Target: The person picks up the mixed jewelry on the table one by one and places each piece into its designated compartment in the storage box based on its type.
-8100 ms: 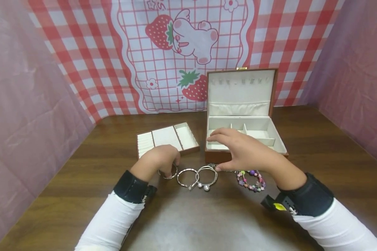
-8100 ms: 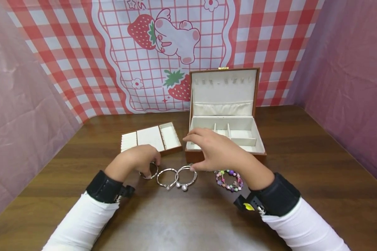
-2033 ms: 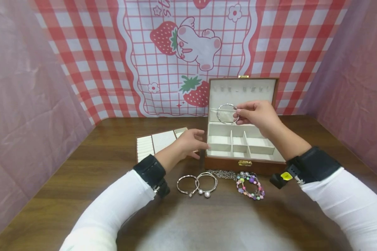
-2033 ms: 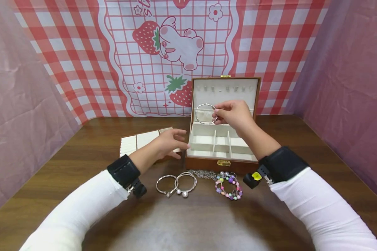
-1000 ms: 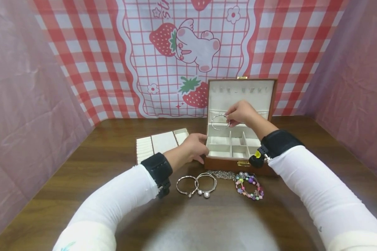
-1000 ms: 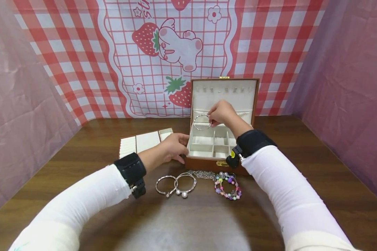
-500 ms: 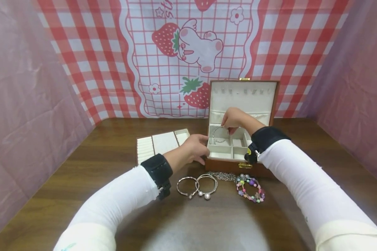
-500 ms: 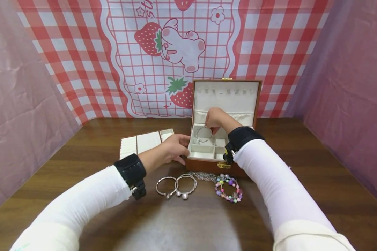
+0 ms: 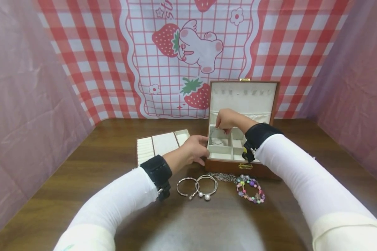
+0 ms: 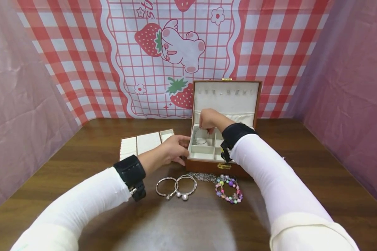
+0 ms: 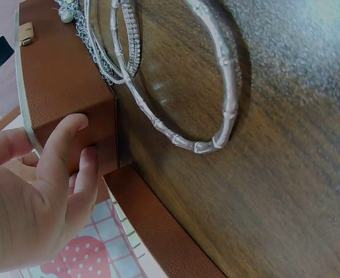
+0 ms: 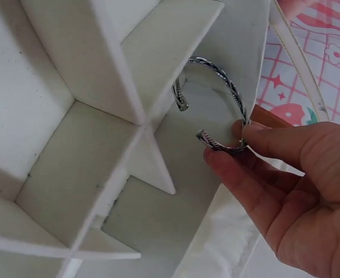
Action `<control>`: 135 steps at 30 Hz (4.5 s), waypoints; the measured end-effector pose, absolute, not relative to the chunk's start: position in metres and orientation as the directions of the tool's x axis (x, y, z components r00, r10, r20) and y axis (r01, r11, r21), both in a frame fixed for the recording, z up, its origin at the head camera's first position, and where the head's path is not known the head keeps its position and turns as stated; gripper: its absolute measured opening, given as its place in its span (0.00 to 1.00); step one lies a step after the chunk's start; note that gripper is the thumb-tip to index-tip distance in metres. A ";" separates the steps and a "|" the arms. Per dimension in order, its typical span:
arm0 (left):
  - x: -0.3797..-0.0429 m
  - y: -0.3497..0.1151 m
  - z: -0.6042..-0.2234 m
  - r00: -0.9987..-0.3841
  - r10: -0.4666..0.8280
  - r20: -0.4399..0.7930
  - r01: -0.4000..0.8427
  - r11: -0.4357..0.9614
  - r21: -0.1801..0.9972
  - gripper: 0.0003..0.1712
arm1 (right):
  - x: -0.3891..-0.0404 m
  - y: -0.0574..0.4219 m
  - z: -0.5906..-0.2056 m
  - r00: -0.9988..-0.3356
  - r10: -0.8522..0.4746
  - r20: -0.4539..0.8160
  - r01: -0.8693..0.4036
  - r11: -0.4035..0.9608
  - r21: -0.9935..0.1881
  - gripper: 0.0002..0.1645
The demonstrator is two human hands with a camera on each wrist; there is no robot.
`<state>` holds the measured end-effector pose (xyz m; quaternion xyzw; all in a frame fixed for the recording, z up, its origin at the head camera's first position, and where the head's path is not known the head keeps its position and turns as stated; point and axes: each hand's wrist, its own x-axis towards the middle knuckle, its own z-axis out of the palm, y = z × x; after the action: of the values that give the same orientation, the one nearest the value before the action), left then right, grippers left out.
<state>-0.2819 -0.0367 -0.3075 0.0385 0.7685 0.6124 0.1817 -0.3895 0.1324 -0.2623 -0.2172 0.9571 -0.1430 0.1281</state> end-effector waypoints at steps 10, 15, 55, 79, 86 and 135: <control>-0.284 -0.034 -0.307 -0.928 0.295 -0.226 -0.160 0.232 0.959 0.44 | -0.392 0.136 -0.267 -0.849 -0.514 -0.122 -0.466 0.838 -0.285 0.11; -0.284 -0.034 -0.308 -0.931 0.292 -0.220 -0.156 0.227 0.961 0.44 | -0.391 0.135 -0.268 -0.820 -0.546 -0.172 -0.499 0.829 -0.251 0.09; -0.283 -0.037 -0.314 -0.931 0.298 -0.211 -0.156 0.197 0.968 0.42 | -0.355 0.155 -0.245 -0.779 -0.609 -0.146 -0.557 0.781 -0.284 0.09; -0.274 -0.045 -0.321 -0.926 0.331 -0.181 -0.096 0.257 0.962 0.36 | -0.302 0.186 -0.255 -0.732 -0.673 0.101 -0.668 0.683 -0.296 0.10; -0.268 -0.050 -0.323 -0.922 0.345 -0.174 -0.063 0.311 0.948 0.32 | -0.288 0.194 -0.265 -0.723 -0.671 0.164 -0.683 0.658 -0.318 0.09; -0.249 -0.115 -0.316 -0.724 0.685 -0.083 0.575 0.666 0.475 0.10 | -0.234 0.217 -0.275 -0.701 -0.676 0.228 -0.708 0.620 -0.340 0.09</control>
<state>-0.2487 -0.1146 -0.3162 0.3485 0.9036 0.2133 0.1283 -0.2341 0.2172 -0.2753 -0.3848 0.8990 -0.2054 -0.0388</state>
